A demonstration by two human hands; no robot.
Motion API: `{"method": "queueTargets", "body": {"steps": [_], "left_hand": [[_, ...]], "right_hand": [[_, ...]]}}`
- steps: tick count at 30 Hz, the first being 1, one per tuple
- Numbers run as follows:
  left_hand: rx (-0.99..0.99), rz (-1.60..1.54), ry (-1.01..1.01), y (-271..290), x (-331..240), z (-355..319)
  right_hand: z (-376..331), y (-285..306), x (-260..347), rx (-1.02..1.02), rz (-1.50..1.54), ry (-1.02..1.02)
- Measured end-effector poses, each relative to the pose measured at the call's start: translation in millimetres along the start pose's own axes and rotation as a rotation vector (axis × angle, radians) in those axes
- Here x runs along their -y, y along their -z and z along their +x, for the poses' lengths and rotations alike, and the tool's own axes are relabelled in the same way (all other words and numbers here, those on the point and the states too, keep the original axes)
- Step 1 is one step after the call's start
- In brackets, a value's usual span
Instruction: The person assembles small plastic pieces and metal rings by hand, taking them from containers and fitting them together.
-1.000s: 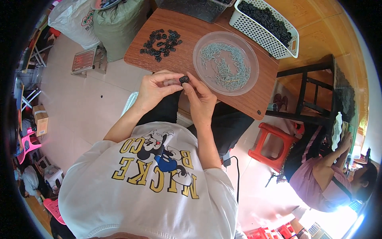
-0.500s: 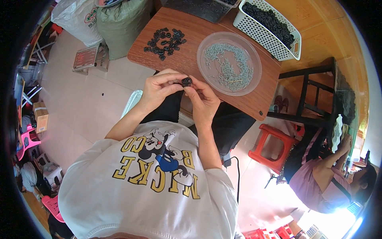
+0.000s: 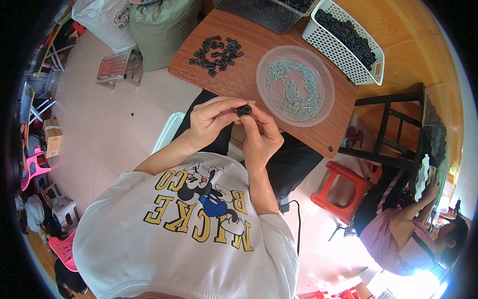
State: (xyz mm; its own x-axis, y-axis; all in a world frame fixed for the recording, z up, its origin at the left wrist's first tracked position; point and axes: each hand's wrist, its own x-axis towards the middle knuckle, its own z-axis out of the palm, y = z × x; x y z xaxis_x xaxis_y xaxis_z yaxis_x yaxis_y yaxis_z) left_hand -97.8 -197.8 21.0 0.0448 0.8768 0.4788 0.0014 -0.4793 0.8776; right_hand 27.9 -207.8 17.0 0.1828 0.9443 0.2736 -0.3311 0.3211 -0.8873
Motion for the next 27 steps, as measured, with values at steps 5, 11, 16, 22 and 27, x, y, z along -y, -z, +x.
{"method": "queueTargets", "body": {"steps": [5, 11, 16, 22, 27], "left_hand": [[-0.024, -0.373, 0.200, 1, 1, 4], [-0.108, -0.433, 0.599, 4, -3, 8], [-0.126, -0.454, 0.632, 4, 0, 3], [-0.305, -0.851, 0.774, 9, 13, 2], [-0.360, -0.827, 0.760, 11, 14, 3]], "right_hand": [[8, 5, 5, 0.015, -0.074, -0.107], [9, 5, 9, 0.033, -0.320, -0.155], [7, 4, 11, 0.052, -0.368, -0.156], [2, 5, 17, 0.112, -0.459, -0.183], [1, -2, 17, 0.073, -0.352, -0.220]]}}
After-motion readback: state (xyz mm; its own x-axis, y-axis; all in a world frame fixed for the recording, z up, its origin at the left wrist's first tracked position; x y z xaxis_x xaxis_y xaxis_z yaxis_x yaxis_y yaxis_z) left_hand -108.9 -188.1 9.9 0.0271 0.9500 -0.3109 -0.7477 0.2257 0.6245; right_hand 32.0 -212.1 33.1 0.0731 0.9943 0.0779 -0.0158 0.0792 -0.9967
